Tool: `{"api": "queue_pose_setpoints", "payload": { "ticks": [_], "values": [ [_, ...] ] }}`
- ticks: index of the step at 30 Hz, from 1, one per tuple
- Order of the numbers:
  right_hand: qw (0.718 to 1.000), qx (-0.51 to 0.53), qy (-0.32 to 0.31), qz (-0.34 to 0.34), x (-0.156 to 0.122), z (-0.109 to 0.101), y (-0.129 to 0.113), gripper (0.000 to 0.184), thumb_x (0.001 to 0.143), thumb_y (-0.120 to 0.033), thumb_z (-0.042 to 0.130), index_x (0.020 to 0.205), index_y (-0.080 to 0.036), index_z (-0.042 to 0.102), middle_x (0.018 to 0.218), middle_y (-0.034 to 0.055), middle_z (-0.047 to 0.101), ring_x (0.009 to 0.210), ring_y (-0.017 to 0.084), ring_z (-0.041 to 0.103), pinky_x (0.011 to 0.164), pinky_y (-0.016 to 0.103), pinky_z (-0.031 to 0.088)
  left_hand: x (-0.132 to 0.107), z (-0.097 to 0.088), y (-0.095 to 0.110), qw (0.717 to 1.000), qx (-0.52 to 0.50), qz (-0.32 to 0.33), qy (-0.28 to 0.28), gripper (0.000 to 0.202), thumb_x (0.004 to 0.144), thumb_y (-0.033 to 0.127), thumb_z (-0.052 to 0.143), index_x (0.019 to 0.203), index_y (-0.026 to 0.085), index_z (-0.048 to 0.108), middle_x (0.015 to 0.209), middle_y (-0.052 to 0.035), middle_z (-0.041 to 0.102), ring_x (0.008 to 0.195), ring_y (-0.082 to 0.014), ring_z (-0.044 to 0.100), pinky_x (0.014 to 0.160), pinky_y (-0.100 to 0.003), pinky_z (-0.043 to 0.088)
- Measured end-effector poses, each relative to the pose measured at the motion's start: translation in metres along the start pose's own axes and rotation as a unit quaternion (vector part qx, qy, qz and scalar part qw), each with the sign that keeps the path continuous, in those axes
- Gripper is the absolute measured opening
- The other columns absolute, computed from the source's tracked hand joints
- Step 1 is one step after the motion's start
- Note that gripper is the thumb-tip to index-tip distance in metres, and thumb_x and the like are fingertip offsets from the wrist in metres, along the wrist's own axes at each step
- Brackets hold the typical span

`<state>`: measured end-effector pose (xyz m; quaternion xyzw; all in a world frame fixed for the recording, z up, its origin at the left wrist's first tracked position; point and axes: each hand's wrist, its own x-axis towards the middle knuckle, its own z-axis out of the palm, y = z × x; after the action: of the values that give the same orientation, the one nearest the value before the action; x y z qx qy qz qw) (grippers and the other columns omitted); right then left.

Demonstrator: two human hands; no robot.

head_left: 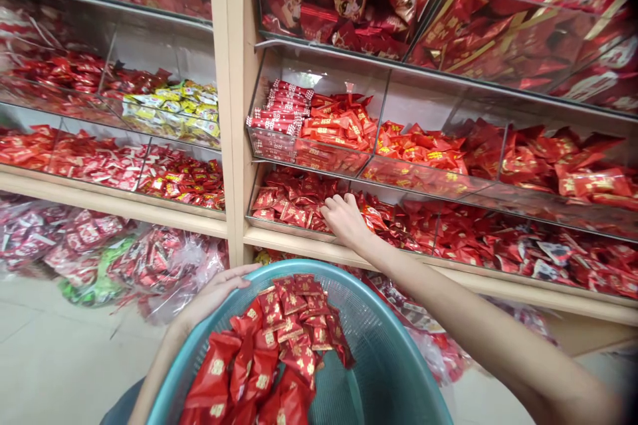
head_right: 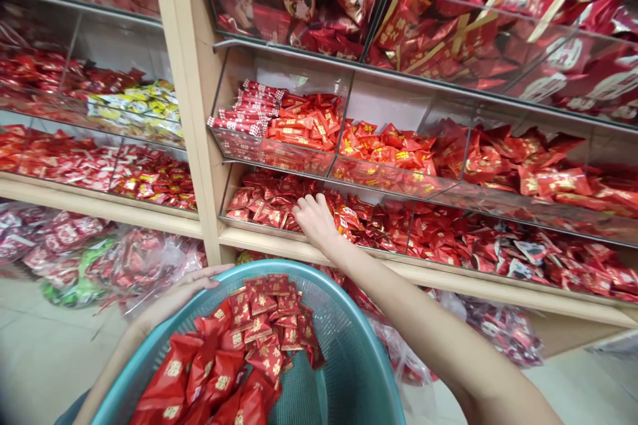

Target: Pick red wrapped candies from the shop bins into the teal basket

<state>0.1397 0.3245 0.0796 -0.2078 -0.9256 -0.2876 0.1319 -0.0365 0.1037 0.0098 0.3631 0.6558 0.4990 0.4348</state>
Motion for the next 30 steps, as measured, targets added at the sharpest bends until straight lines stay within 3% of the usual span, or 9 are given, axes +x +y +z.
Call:
{"api": "queue_pose_setpoints", "payload": {
  "ticks": [10,15,20,27,30],
  "values": [
    [0.999,-0.013,0.038,-0.036,-0.002,0.004,0.005,0.018,0.088,-0.014,0.041,0.082,-0.013,0.058,0.083,0.0088,0.056,0.085,0.021,0.042,0.08,0.038,0.022,0.007,-0.005,-0.011,0.999,0.032,0.033,-0.01,0.037,0.07,0.029,0.056,0.106,0.024,0.066,0.119,0.0005,0.061,0.112,-0.0261,0.052,0.096,-0.03,0.038],
    [0.995,-0.019,0.052,-0.089,-0.002,0.005,0.008,0.019,0.09,-0.016,0.039,0.082,-0.015,0.057,0.086,0.0075,0.056,0.084,0.02,0.041,0.08,0.037,0.022,0.006,-0.004,-0.009,0.999,0.005,0.022,-0.027,0.038,0.07,0.028,0.057,0.107,0.024,0.065,0.113,0.0017,0.065,0.105,-0.0251,0.057,0.091,-0.029,0.042],
    [0.991,-0.032,0.083,-0.104,-0.004,0.001,0.014,0.017,0.089,-0.015,0.04,0.083,-0.015,0.056,0.085,0.0063,0.055,0.083,0.019,0.041,0.081,0.036,0.022,0.004,-0.001,-0.004,1.0,-0.006,0.003,-0.015,0.039,0.069,0.027,0.059,0.107,0.021,0.065,0.119,-0.0003,0.061,0.11,-0.023,0.054,0.093,-0.026,0.041],
    [0.991,-0.026,0.117,-0.06,-0.003,-0.006,0.025,0.019,0.09,-0.017,0.038,0.081,-0.016,0.054,0.084,0.0058,0.055,0.081,0.019,0.04,0.08,0.035,0.021,0.004,-0.001,-0.004,1.0,0.017,0.005,-0.023,0.044,0.072,0.028,0.056,0.114,0.02,0.06,0.117,-0.0004,0.063,0.12,-0.0268,0.044,0.094,-0.031,0.042],
    [0.992,-0.015,0.121,-0.03,-0.001,-0.007,0.027,0.019,0.09,-0.02,0.039,0.079,-0.016,0.054,0.082,0.0052,0.056,0.081,0.018,0.04,0.078,0.034,0.021,0.005,-0.002,-0.005,0.999,0.026,0.012,-0.019,0.042,0.071,0.029,0.055,0.111,0.021,0.062,0.118,-0.0002,0.062,0.118,-0.0284,0.047,0.097,-0.035,0.039]
  ]
}}
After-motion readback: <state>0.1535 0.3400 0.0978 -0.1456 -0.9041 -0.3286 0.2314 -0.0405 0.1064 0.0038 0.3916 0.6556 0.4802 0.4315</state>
